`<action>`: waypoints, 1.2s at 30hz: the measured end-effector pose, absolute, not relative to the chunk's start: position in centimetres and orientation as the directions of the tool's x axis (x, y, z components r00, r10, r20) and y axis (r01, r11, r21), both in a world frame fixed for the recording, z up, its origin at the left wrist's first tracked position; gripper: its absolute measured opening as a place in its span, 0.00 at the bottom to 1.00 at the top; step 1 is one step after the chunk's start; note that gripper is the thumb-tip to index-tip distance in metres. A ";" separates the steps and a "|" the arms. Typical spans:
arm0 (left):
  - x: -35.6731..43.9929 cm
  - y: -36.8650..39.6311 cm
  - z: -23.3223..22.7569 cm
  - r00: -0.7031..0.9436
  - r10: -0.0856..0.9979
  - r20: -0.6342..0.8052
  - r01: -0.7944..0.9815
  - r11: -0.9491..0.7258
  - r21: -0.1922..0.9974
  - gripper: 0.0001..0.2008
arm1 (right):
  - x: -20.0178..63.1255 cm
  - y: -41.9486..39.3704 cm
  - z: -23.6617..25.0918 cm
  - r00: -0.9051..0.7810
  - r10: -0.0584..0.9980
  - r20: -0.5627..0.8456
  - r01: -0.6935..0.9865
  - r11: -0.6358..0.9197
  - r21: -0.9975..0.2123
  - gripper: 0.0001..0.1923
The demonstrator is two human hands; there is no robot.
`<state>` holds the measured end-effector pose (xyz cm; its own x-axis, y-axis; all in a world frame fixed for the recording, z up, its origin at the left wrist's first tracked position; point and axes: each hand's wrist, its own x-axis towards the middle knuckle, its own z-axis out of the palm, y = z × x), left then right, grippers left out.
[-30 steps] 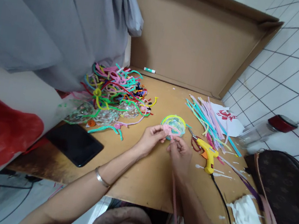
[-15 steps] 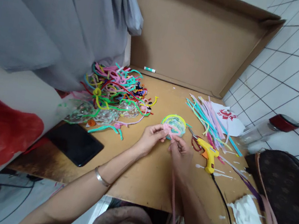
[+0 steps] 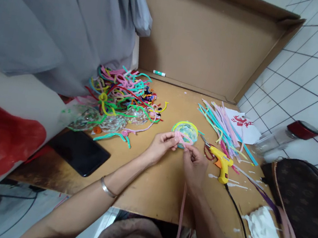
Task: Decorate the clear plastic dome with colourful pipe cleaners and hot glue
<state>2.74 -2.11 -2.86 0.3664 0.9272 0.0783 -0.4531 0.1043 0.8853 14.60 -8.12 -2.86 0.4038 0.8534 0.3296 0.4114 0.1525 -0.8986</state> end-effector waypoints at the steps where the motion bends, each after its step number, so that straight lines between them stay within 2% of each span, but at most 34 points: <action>1: 2.8 -2.1 -2.8 0.364 0.928 0.078 -0.449 0.102 0.888 0.20 | 14.6 -8.1 -2.9 0.407 0.848 0.339 0.423 0.154 -0.893 0.14; 9: 2.8 -2.1 -3.0 0.355 0.931 0.081 -0.425 0.083 0.902 0.20 | 14.6 -8.3 -3.0 0.383 0.842 0.381 0.483 0.169 -0.859 0.15; 19: 2.8 -2.3 -2.6 0.352 0.932 0.086 -0.416 0.074 0.906 0.19 | 14.5 -8.2 -2.7 0.333 0.911 0.242 0.299 0.142 -0.944 0.15; 36: 2.9 -2.8 -2.3 0.296 0.951 0.086 -0.345 0.022 0.938 0.20 | 14.1 -8.3 -1.8 0.317 0.938 0.143 0.160 0.095 -0.983 0.14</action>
